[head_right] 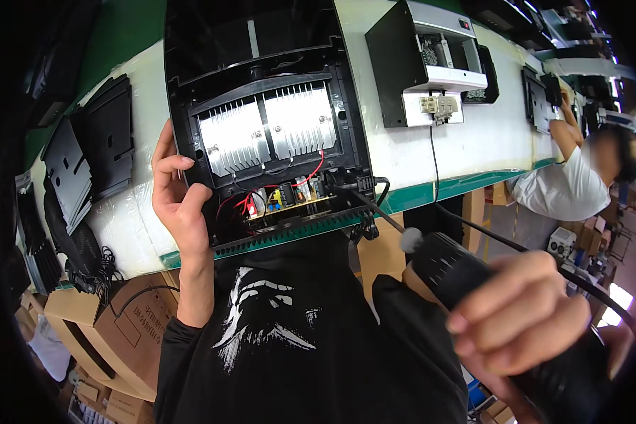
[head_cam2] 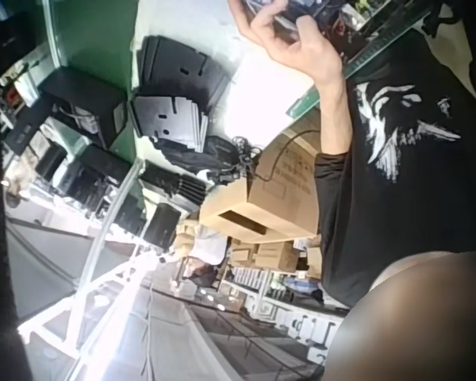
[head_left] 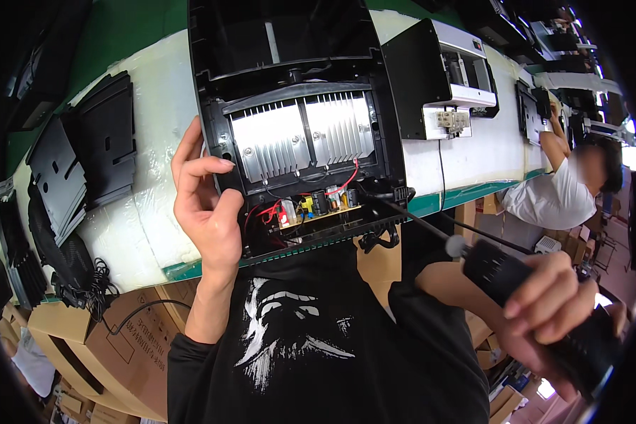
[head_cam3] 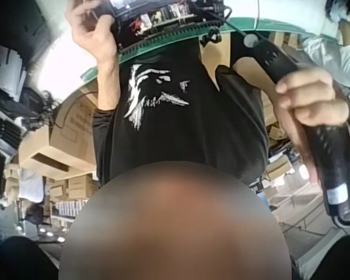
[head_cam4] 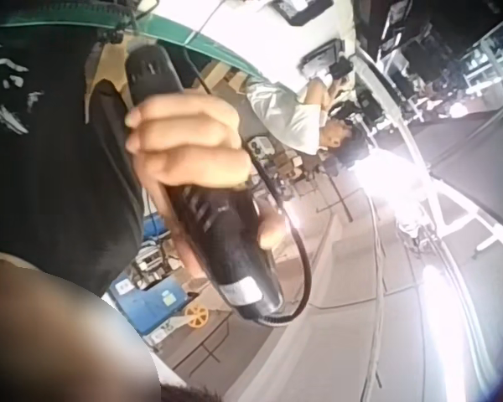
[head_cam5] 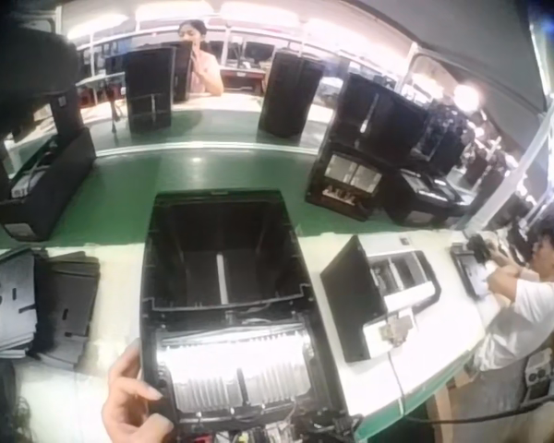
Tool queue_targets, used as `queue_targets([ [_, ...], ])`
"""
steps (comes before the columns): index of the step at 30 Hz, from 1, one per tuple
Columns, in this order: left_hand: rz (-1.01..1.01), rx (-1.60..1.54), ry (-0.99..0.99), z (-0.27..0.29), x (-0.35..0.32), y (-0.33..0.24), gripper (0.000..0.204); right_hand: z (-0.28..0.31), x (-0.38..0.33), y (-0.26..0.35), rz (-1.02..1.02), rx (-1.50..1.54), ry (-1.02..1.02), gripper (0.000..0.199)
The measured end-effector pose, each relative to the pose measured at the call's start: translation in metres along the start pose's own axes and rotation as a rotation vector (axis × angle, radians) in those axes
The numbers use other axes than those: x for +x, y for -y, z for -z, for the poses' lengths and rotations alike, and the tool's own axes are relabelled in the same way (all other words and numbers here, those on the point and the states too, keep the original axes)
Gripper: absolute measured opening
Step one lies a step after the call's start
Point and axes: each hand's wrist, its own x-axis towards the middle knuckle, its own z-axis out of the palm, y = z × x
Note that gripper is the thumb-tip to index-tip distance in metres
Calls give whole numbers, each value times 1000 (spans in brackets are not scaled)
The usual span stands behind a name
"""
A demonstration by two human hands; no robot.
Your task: Assembling the casing and internal components of an electronic device using an electric screwdriver.
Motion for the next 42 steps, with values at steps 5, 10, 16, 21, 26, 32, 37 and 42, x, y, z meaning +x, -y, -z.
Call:
queue_targets([
  [5, 13, -7, -11, 0, -1, -2, 36, -7, -25, -21, -3, -25, -20, 85],
  [10, 9, -7, -8, -1, 0, -1, 35, -14, -29, -28, -3, -31, -42, 85],
  [16, 18, 4, -3, -2, 1, -1, 34, -19, -34, -32, -27, -92, -80, 86],
  [21, 29, -10, 0, -2, 1, -1, 33, -23, -36, -36, -41, -111, -141, 84],
  [26, -6, 65, 1, -3, 0, 2, 30, -17, -38, -38, -68, -98, -149, 82],
  [32, -15, 69, 2, -2, -1, 3, 29, -14, -39, -44, -79, -62, -128, 81],
  [37, -5, 63, -3, -1, -1, 1, 29, -20, -37, -47, -56, -37, -200, 81],
  [42, -1, 36, -1, -2, 1, 1, 30, -12, -30, -44, -119, -16, -62, 84],
])
